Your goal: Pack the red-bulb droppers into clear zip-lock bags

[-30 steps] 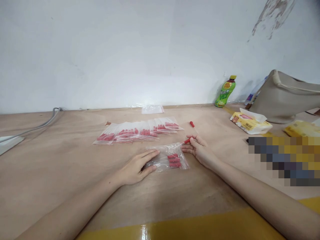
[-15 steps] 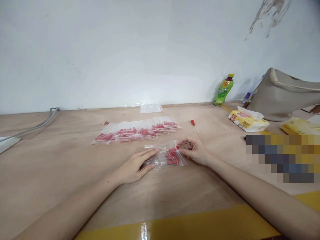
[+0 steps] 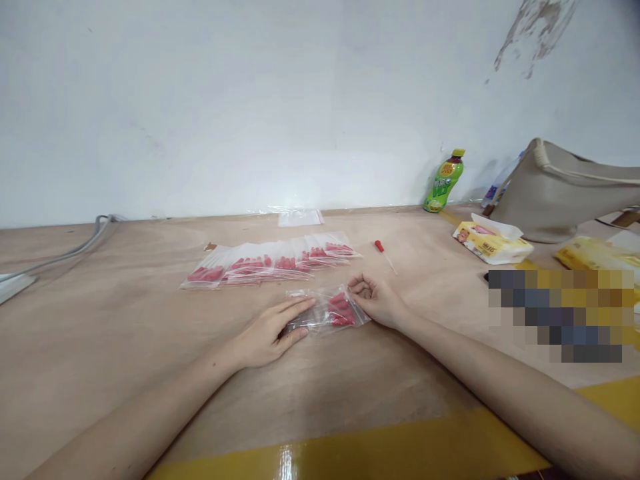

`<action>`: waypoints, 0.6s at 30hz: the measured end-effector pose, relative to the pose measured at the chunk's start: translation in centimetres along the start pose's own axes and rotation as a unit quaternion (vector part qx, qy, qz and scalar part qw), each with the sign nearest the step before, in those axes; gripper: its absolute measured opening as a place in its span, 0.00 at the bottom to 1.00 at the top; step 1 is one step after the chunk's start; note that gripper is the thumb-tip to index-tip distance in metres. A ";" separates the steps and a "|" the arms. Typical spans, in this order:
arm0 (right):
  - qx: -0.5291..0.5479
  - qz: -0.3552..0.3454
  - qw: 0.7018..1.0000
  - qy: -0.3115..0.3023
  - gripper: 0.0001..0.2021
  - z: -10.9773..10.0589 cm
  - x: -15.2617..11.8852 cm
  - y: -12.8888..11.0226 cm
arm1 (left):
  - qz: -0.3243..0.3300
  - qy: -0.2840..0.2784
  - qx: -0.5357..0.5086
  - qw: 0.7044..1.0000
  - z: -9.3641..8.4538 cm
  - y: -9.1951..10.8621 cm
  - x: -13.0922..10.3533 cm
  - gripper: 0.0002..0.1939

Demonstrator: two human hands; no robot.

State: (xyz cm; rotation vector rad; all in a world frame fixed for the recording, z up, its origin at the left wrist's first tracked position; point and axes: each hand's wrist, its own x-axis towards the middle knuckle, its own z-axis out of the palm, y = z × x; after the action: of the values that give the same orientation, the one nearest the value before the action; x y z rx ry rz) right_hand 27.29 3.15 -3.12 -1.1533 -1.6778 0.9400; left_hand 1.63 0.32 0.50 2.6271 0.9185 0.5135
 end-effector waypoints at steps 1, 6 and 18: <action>-0.010 -0.015 1.000 -0.014 0.11 0.0 -0.2 -0.1 | 0.000 0.002 -0.002 1.000 0.0 0.0 0.0 0.24; -0.107 -0.043 0.993 0.027 0.12 -2.1 0.5 -1.2 | -0.004 -0.003 0.000 1.000 0.1 -0.3 -0.1 0.22; -0.393 0.222 0.885 0.118 0.20 -8.2 9.2 1.7 | -0.009 -0.005 0.009 1.000 0.2 -0.1 0.0 0.21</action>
State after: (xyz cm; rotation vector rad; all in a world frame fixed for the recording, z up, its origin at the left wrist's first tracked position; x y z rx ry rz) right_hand 33.68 13.27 0.29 -2.1670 -1.6509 0.3107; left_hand 1.61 0.35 0.29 2.6337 0.9465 0.4891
